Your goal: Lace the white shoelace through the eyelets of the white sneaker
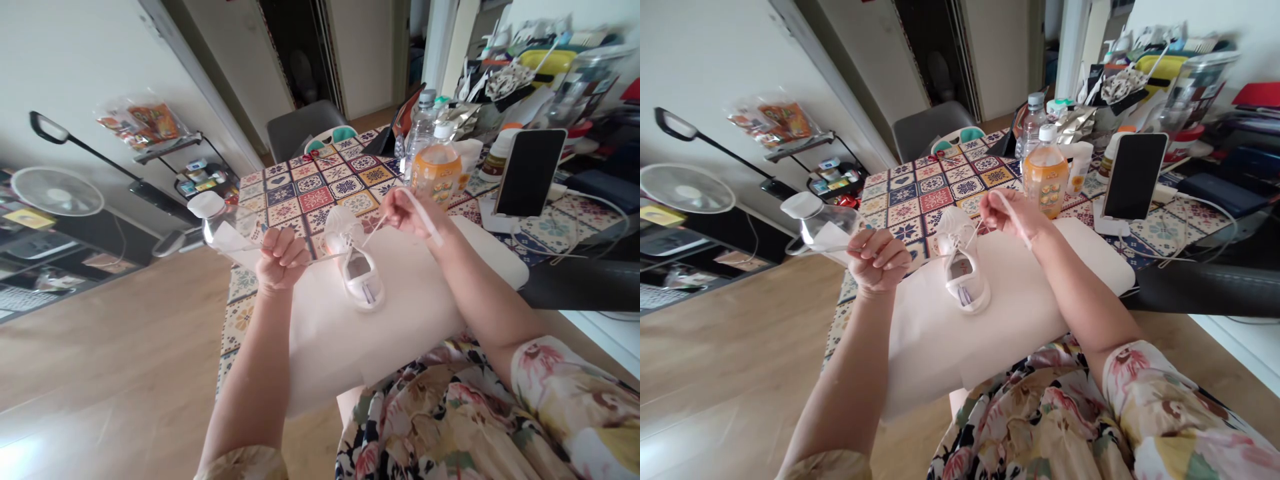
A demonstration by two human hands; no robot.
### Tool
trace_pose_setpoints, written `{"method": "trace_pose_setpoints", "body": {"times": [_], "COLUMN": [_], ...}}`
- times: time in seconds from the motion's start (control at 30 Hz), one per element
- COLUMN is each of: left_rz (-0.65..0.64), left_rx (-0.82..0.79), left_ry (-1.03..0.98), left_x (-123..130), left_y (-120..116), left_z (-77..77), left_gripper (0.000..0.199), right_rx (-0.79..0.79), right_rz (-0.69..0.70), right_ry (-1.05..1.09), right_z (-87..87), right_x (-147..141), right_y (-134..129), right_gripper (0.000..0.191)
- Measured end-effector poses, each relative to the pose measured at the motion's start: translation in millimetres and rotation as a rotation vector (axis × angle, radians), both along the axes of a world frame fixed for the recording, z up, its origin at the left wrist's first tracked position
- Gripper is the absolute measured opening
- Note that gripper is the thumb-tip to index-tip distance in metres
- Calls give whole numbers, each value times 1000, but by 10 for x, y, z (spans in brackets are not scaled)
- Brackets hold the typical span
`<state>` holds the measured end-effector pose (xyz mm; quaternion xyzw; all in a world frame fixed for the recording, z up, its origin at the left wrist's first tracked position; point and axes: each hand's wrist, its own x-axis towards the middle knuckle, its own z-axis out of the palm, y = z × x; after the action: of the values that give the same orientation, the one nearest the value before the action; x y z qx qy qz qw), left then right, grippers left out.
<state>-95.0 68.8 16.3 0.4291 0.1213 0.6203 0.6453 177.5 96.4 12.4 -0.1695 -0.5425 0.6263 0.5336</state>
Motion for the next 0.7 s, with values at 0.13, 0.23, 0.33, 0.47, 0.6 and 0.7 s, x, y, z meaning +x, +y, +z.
{"method": "trace_pose_setpoints", "body": {"times": [0.13,0.23,0.33,0.47,0.6,0.7], "left_rz": [-80,-103,-43,31,40,116], "left_rx": [22,42,34,-97,-135,-82], "left_ry": [26,173,335,445,490,473], "left_x": [5,94,246,404,452,469], "left_y": [-17,-55,-93,-113,-104,-87], "left_z": [12,18,-1,-47,-89,-124], "left_gripper": [57,43,26,35,48,37], "right_rx": [61,87,103,344,655,768], "right_rz": [-165,-229,-220,-305,-388,-398], "right_ry": [132,74,-141,-423,-561,-588], "right_z": [63,35,-42,-124,-152,-152], "right_x": [39,-99,-299,-470,-488,-481], "right_y": [10,-28,-118,-222,-235,-240], "right_gripper": [32,33,36,35,31,27]}}
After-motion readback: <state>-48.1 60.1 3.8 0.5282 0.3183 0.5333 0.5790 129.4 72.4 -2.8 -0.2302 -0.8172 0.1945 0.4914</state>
